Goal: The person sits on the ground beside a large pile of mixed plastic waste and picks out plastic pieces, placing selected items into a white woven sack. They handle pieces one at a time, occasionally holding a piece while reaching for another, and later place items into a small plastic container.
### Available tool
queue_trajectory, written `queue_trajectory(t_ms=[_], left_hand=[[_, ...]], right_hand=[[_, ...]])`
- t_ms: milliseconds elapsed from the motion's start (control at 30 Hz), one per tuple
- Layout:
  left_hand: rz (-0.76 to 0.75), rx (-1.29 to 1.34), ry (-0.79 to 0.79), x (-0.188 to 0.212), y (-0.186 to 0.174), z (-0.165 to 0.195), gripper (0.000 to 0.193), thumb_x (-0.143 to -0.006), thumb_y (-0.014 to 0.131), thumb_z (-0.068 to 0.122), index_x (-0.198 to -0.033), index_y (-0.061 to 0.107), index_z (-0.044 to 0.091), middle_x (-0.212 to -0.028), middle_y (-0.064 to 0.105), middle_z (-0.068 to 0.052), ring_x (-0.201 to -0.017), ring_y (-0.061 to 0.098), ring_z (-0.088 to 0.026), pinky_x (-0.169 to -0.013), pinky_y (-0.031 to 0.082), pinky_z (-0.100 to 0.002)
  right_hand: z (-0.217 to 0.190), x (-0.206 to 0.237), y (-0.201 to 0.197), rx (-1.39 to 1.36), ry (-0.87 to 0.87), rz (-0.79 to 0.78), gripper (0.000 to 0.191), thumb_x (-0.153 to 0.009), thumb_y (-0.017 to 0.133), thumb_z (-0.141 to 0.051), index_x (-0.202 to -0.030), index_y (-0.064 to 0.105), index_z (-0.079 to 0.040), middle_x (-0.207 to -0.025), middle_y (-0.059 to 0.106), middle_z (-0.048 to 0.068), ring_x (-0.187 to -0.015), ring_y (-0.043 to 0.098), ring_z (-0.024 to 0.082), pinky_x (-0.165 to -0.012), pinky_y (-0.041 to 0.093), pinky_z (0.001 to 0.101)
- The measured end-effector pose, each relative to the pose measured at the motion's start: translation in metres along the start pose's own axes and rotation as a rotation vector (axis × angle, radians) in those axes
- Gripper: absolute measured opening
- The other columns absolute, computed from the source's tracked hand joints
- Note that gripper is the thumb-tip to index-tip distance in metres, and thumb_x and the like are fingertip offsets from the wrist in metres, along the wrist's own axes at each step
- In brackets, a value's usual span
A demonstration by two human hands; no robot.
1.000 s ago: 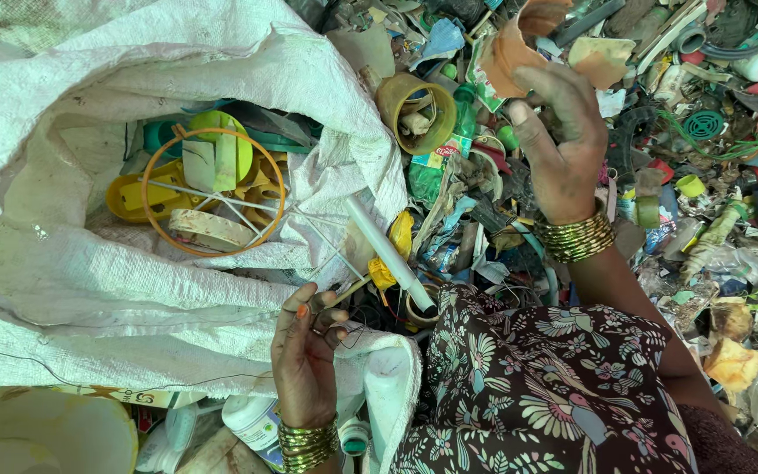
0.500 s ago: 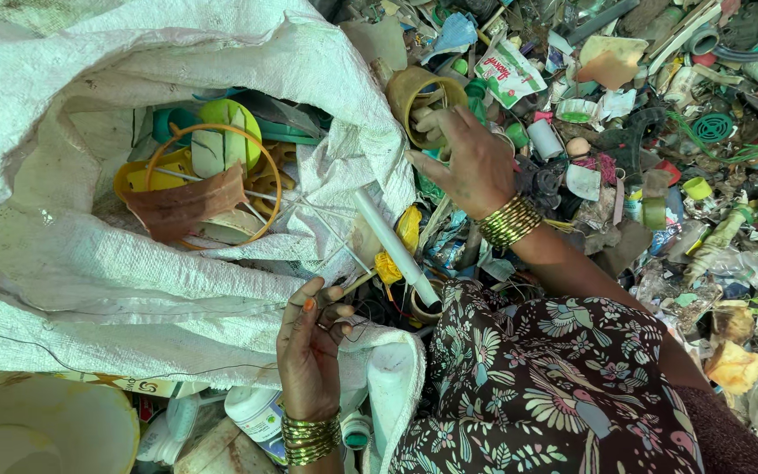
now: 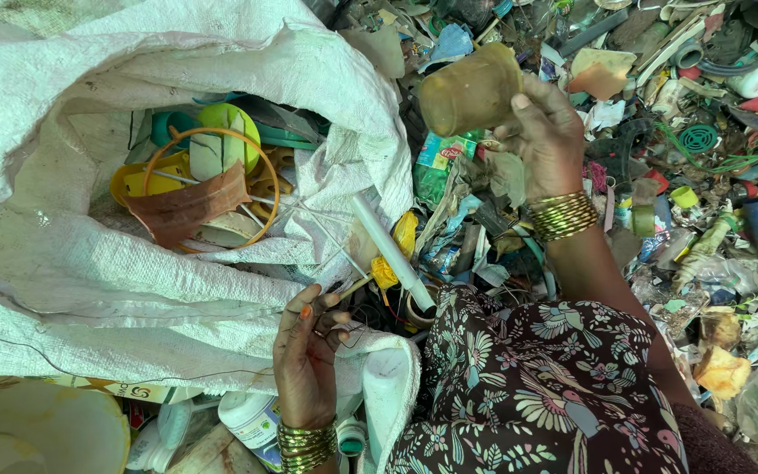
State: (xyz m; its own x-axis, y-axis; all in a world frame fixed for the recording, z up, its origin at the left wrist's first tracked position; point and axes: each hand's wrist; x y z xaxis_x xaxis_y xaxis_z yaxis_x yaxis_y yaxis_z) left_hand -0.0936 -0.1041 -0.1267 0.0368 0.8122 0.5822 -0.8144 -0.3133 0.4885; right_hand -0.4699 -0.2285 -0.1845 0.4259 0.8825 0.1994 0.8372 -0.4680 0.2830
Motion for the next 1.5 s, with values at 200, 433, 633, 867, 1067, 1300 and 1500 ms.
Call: queue_trajectory(t_ms=[200,433,633,867,1067,1300,1500], left_hand=[[0.019,-0.019,-0.022,-0.002,0.004,-0.002,0.037,-0.104,0.052,0.019,-0.135,0.056,-0.002,-0.115,0.071,-0.015,-0.092,0.069,-0.02,-0.073,0.055,-0.032],[0.026,-0.031,-0.025,-0.001,0.002,-0.003,0.037,-0.104,0.052,0.019,-0.135,0.055,-0.001,-0.115,0.071,-0.015,-0.092,0.068,-0.02,-0.074,0.055,-0.032],[0.049,-0.058,-0.054,0.0,0.005,-0.006,0.039,-0.104,0.052,0.02,-0.137,0.056,-0.001,-0.115,0.07,-0.015,-0.093,0.068,-0.021,-0.076,0.054,-0.033],[0.077,-0.086,-0.033,0.002,0.0,-0.003,0.043,-0.104,0.052,0.022,-0.138,0.054,-0.003,-0.115,0.07,-0.017,-0.094,0.068,-0.022,-0.077,0.053,-0.036],[0.05,-0.048,-0.025,-0.003,-0.004,-0.003,0.043,-0.104,0.051,0.022,-0.139,0.053,-0.003,-0.116,0.069,-0.017,-0.096,0.067,-0.022,-0.078,0.053,-0.035],[0.023,-0.026,-0.044,-0.003,-0.001,-0.004,0.04,-0.105,0.052,0.021,-0.138,0.054,-0.002,-0.117,0.069,-0.016,-0.096,0.067,-0.021,-0.078,0.052,-0.035],[0.016,-0.018,-0.048,-0.001,0.006,-0.001,0.038,-0.105,0.052,0.021,-0.136,0.055,-0.001,-0.116,0.07,-0.016,-0.095,0.068,-0.021,-0.077,0.053,-0.034]], right_hand=[[-0.018,-0.008,-0.043,-0.429,0.179,-0.074,0.03,-0.109,0.064,-0.013,-0.139,0.058,-0.011,-0.112,0.069,0.001,-0.084,0.065,0.01,-0.075,0.051,0.0283],[-0.059,0.003,0.019,-0.517,0.112,-0.252,0.046,-0.111,0.063,-0.015,-0.155,0.049,-0.011,-0.119,0.067,0.002,-0.08,0.064,0.008,-0.071,0.053,0.0252],[-0.051,0.06,0.141,-0.066,0.012,-0.749,0.079,-0.106,0.067,-0.034,-0.166,0.021,-0.014,-0.155,0.048,0.016,-0.107,0.073,0.016,-0.088,0.059,0.0324],[-0.036,0.057,0.132,0.36,-0.174,-0.829,0.056,-0.106,0.064,-0.04,-0.153,0.049,-0.011,-0.152,0.06,0.011,-0.142,0.057,0.02,-0.112,0.054,0.0397],[-0.012,0.0,0.026,0.599,-0.278,-0.404,0.039,-0.108,0.064,-0.034,-0.138,0.06,-0.01,-0.14,0.064,0.01,-0.131,0.064,0.021,-0.111,0.055,0.0398],[0.035,-0.077,-0.061,1.308,-0.504,-0.035,0.042,-0.085,0.083,-0.013,-0.123,0.065,-0.007,-0.112,0.061,0.019,-0.106,0.061,0.037,-0.092,0.05,0.0465],[0.048,-0.081,-0.057,1.322,-0.357,-0.021,0.034,-0.082,0.085,-0.012,-0.113,0.071,-0.013,-0.111,0.064,0.015,-0.106,0.062,0.036,-0.091,0.049,0.0443]])
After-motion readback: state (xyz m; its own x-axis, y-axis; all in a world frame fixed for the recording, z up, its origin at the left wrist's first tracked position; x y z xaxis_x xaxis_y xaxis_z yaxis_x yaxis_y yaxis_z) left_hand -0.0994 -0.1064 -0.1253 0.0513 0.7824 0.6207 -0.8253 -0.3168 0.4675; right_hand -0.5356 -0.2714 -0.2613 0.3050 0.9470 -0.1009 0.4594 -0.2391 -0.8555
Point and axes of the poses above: each hand's wrist, its own x-axis away from the middle knuckle, its own y-axis out of the palm, z = x × y
